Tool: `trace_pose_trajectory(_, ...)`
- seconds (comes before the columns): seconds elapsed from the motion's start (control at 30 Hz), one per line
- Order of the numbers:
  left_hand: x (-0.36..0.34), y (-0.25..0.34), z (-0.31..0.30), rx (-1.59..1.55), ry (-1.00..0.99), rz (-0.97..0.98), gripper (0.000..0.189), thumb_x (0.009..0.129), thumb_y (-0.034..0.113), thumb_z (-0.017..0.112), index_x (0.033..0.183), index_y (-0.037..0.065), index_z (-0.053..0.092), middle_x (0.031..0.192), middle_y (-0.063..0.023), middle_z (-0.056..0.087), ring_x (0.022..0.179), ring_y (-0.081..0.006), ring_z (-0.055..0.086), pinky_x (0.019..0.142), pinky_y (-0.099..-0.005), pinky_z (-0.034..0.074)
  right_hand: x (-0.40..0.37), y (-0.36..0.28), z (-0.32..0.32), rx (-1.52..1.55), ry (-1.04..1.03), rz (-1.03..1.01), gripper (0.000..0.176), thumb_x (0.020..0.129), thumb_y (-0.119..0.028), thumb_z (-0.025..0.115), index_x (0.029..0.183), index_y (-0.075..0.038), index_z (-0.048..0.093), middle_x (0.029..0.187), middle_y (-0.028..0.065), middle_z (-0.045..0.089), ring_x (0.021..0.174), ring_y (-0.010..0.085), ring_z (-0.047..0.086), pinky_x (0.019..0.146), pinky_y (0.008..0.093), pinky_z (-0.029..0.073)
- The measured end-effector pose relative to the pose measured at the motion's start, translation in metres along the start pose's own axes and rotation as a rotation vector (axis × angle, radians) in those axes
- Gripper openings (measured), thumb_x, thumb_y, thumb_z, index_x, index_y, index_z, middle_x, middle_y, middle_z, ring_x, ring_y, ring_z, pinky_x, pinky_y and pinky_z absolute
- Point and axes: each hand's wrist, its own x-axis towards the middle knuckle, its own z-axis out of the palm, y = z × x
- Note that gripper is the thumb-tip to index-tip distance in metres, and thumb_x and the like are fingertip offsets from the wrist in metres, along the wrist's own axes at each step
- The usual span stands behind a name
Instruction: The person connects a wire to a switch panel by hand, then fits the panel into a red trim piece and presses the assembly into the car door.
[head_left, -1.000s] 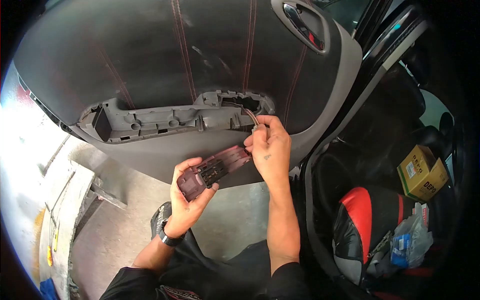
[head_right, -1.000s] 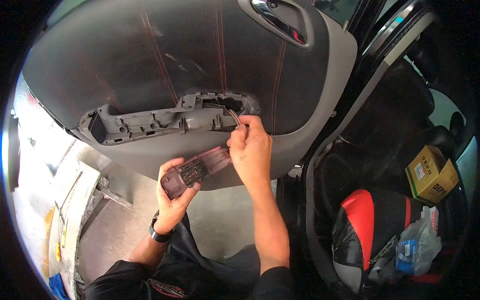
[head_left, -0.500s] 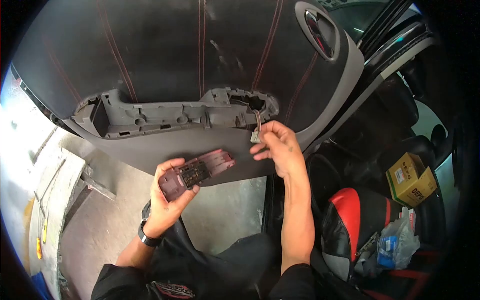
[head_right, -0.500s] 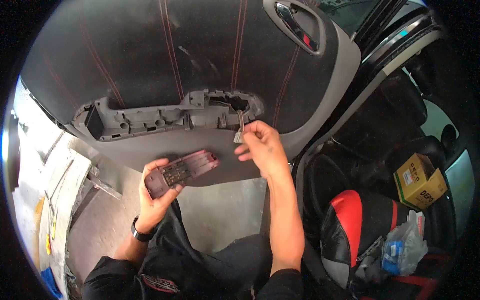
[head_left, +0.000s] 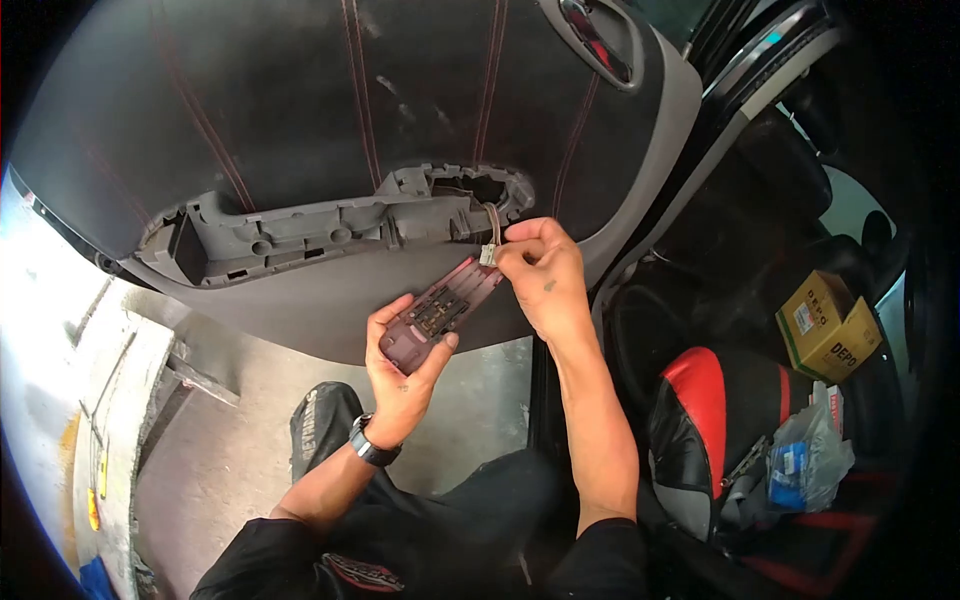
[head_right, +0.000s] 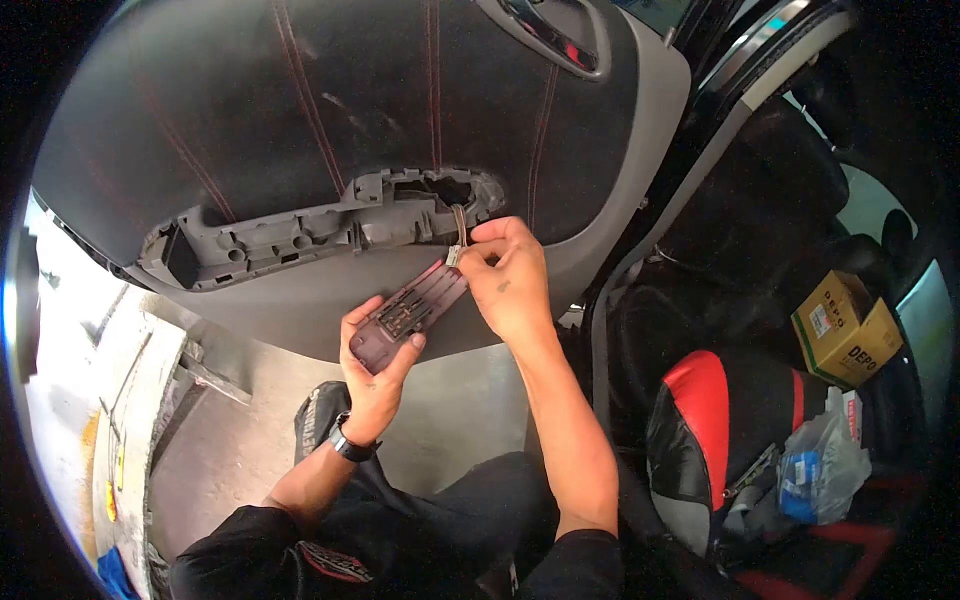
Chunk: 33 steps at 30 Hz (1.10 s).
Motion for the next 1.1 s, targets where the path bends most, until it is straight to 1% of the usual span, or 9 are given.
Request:
trace_pose_trajectory(0.13, -0.005, -0.017, 0.021, -0.053, 0.046, 0.006, 0.067, 0.089, -0.002, 0.086, 0.145, 0.002, 0.048, 0.132, -0.0123, 0.068, 0.117, -0.0164, 0.067, 0.101, -0.0316, 0.056, -0.005, 0.002, -0.008, -0.181, 0.054, -0.106, 0.016, 0.091, -0.006, 0.075, 0.102, 0.004, 0.068, 0.087, 0.0132, 0.077, 0.072, 0.0178, 0.067, 0.071, 0.0349, 0.053)
trace_pose_trajectory(0.33, -0.003, -0.022, 0.034, -0.093, 0.055, 0.004, 0.066, 0.090, -0.002, 0.085, 0.144, 0.004, 0.048, 0.130, -0.0121, 0.068, 0.115, -0.0167, 0.068, 0.098, -0.0316, 0.058, -0.007, -0.012, -0.007, -0.550, 0.063, -0.433, 0.013, 0.092, -0.003, 0.073, 0.101, 0.005, 0.067, 0.080, 0.0175, 0.074, 0.069, 0.0345, 0.071, 0.072, 0.0446, 0.056)
trace_pose_trajectory(0.43, -0.001, -0.022, 0.030, -0.125, 0.057, -0.016, 0.066, 0.090, -0.002, 0.085, 0.145, 0.004, 0.048, 0.131, -0.0129, 0.068, 0.115, -0.0177, 0.069, 0.098, -0.0328, 0.058, -0.006, -0.031, -0.003, -0.447, 0.003, -0.254, 0.014, 0.092, -0.001, 0.071, 0.102, 0.007, 0.067, 0.074, 0.0175, 0.072, 0.066, 0.0338, 0.073, 0.067, 0.0426, 0.056)
trace_pose_trajectory(0.53, 0.003, -0.021, 0.032, -0.198, 0.077, -0.089, 0.068, 0.088, -0.001, 0.087, 0.144, 0.004, 0.049, 0.131, -0.0119, 0.067, 0.117, -0.0175, 0.068, 0.100, -0.0335, 0.057, 0.000, -0.027, -0.005, -0.351, -0.046, -0.097, 0.022, 0.093, -0.002, 0.070, 0.112, 0.010, 0.068, 0.075, 0.0110, 0.073, 0.062, 0.0139, 0.070, 0.061, 0.0309, 0.054)
trace_pose_trajectory(0.7, 0.005, -0.017, 0.038, -0.247, 0.088, -0.106, 0.067, 0.088, 0.000, 0.088, 0.144, 0.004, 0.050, 0.130, -0.0114, 0.068, 0.117, -0.0171, 0.068, 0.100, -0.0333, 0.056, -0.001, -0.029, -0.004, -0.379, -0.100, -0.145, 0.023, 0.096, -0.003, 0.067, 0.115, 0.009, 0.068, 0.074, 0.0102, 0.072, 0.060, 0.0147, 0.071, 0.056, 0.0294, 0.054)
trace_pose_trajectory(0.8, 0.007, -0.026, 0.035, -0.174, 0.040, -0.034, 0.066, 0.094, -0.003, 0.080, 0.148, 0.001, 0.043, 0.132, -0.0173, 0.067, 0.115, -0.0244, 0.073, 0.098, -0.0373, 0.063, -0.002, -0.029, -0.009, -0.390, -0.091, -0.164, 0.018, 0.098, -0.007, 0.067, 0.108, 0.008, 0.070, 0.074, 0.0092, 0.072, 0.059, 0.0151, 0.071, 0.053, 0.0288, 0.054)
trace_pose_trajectory(0.9, 0.008, -0.024, 0.034, -0.149, 0.022, -0.003, 0.065, 0.094, -0.003, 0.080, 0.147, 0.001, 0.043, 0.131, -0.0163, 0.067, 0.115, -0.0235, 0.072, 0.098, -0.0364, 0.063, 0.000, -0.025, -0.008, -0.336, -0.040, -0.100, 0.019, 0.100, -0.012, 0.071, 0.098, 0.007, 0.071, 0.075, 0.0098, 0.072, 0.058, 0.0144, 0.071, 0.054, 0.0286, 0.055)
trace_pose_trajectory(1.0, 0.008, -0.017, 0.035, -0.158, 0.051, -0.041, 0.066, 0.089, 0.002, 0.088, 0.144, 0.003, 0.050, 0.129, -0.0109, 0.068, 0.116, -0.0172, 0.068, 0.100, -0.0327, 0.056, 0.003, -0.024, -0.007, -0.167, -0.020, 0.010, 0.019, 0.098, -0.010, 0.072, 0.087, 0.005, 0.070, 0.068, 0.0127, 0.073, 0.059, 0.0155, 0.072, 0.055, 0.0318, 0.055)
trace_pose_trajectory(1.1, 0.006, -0.015, 0.034, -0.136, 0.063, -0.033, 0.067, 0.088, 0.002, 0.088, 0.143, 0.003, 0.050, 0.129, -0.0110, 0.068, 0.116, -0.0170, 0.068, 0.099, -0.0328, 0.057, 0.006, -0.009, -0.003, -0.070, 0.014, 0.041, 0.018, 0.097, -0.009, 0.073, 0.088, 0.006, 0.069, 0.070, 0.0120, 0.073, 0.058, 0.0155, 0.073, 0.050, 0.0295, 0.056)
